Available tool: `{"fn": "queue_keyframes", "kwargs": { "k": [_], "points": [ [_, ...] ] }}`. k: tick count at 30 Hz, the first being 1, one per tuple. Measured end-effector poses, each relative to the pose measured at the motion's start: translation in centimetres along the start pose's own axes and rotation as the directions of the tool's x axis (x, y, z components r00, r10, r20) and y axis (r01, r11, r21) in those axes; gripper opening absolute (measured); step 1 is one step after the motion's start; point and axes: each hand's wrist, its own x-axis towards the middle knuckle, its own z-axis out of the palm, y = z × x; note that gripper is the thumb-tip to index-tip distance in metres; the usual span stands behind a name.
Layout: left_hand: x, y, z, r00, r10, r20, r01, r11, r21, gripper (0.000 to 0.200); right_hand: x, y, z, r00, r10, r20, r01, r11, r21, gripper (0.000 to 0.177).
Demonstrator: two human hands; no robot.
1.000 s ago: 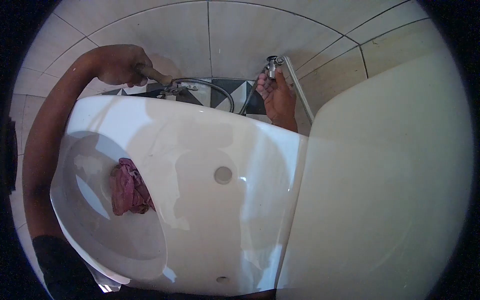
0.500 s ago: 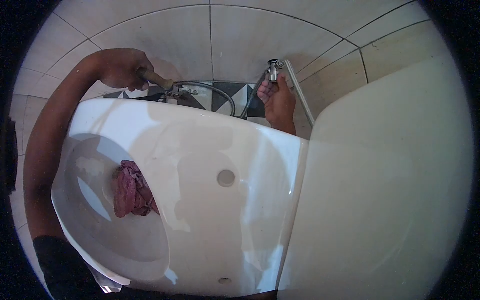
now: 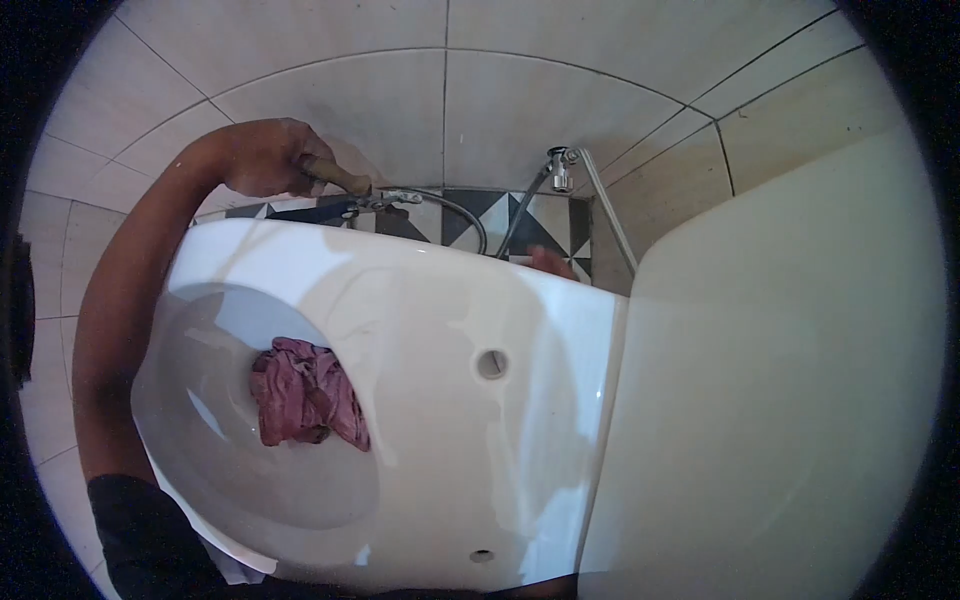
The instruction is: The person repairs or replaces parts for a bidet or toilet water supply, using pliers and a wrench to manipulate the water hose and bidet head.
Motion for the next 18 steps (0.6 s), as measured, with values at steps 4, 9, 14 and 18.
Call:
{"fn": "queue_keyframes", "kwargs": {
  "k": [4, 9, 14, 18],
  "points": [
    [-2.0, 0.2, -1.1, 0.984, 0.065, -0.165, -0.082, 0.992, -0.097, 0.021, -5.4, 2.2, -0.9, 0.99, -0.133, -0.035, 0.112, 0.929, -0.353, 0.05],
    [-6.0, 2.0, -3.8, 0.943, 0.118, -0.312, -0.204, 0.944, -0.26, 0.029, -13.5, 2.2, -2.9, 0.997, -0.072, -0.002, 0.06, 0.849, -0.525, 0.046],
    [-11.9, 3.0, -5.7, 0.882, 0.105, -0.459, -0.344, 0.81, -0.475, 0.037, -24.3, -1.0, -5.4, 0.996, 0.087, 0.025, -0.054, 0.791, -0.609, 0.043],
    [-18.0, 1.7, -3.6, 0.954, 0.033, -0.298, -0.285, 0.404, -0.869, 0.041, -35.1, -7.2, -6.1, 0.979, 0.205, 0.002, -0.157, 0.756, -0.636, 0.041]
  ]
}}
